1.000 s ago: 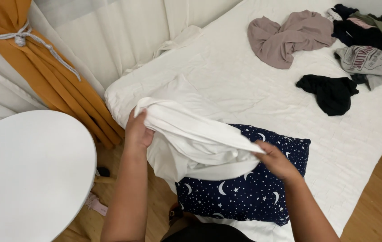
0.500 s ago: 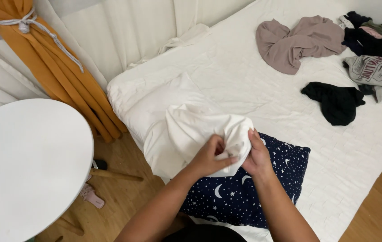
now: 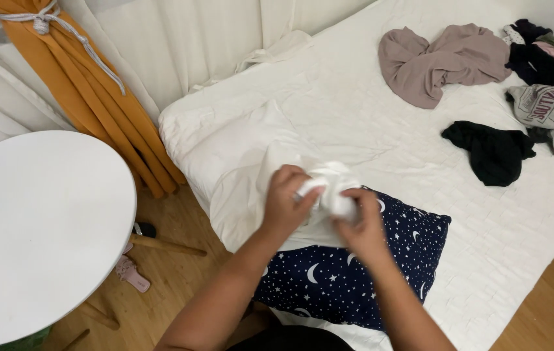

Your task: The person folds a white pillowcase and places it on a small white table. They then fold a white pillowcase with a green pattern and place it on the table. Finally, they pick up a dark blue pillow with a star and moon pattern and place it on the table.

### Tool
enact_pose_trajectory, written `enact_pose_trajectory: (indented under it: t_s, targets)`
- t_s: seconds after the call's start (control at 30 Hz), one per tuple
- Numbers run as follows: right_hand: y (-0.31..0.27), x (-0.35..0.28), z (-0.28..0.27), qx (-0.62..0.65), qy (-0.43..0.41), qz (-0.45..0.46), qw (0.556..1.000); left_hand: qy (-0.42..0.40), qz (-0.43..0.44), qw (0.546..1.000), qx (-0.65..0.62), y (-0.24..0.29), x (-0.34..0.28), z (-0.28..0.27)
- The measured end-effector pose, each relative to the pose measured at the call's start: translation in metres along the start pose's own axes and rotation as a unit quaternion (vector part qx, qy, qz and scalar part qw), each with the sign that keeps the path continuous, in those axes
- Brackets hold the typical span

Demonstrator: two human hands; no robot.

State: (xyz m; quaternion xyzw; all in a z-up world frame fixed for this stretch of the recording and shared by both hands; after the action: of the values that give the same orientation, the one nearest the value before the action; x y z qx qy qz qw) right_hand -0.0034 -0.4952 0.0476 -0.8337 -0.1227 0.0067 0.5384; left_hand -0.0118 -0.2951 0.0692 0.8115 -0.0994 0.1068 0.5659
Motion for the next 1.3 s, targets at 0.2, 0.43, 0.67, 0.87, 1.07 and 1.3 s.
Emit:
enact_pose_trajectory:
  t_s: [0.2,0.43,0.67,0.87,1.07,1.3]
  targets:
    - [-0.033,-0.008,0.012,-0.16,-0.069,-0.159,0.972,-0.091,0.181,0.979,0.016,0.041,-0.007,0.022]
    - [-0.002,-0.005,-0.094,0.189,-0.232,-0.063,0.952,-0.315,0.021,0.94,0.127,-0.017,0.025,-0.003]
    - [-0.044,-0.026,-0.225,0.446,-0.239,-0.316,0.802,-0.43,-0.031,0.844,0.318,-0.098,0.011,-0.016]
    - [0.018,-0.001,-0.26,0.516,-0.05,-0.215,0.828,-0.307,-0.053,0.904,0.294,-0.064,0.054,-0.067]
    - [0.071,0.105,-0.274,0.576,0.095,0.002,0.812,-0.106,-0.076,0.898,0.42,-0.047,0.119,-0.11]
    - [-0.006,0.171,-0.345,0.574,0.157,-0.097,0.798,0.26,0.154,0.86,0.412,0.075,0.173,-0.143]
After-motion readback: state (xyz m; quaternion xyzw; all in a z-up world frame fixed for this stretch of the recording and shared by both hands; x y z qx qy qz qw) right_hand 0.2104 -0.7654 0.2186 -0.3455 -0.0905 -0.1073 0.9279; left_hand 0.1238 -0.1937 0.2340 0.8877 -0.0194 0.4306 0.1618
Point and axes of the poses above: each hand's wrist, its own x-axis towards the middle knuckle, its own z-axis out of the palm, y = z × x, the point moved 3 cm from there along x, towards the middle knuckle, and after that the axes turned 12 degrees about -y, right-handed, at the moved point
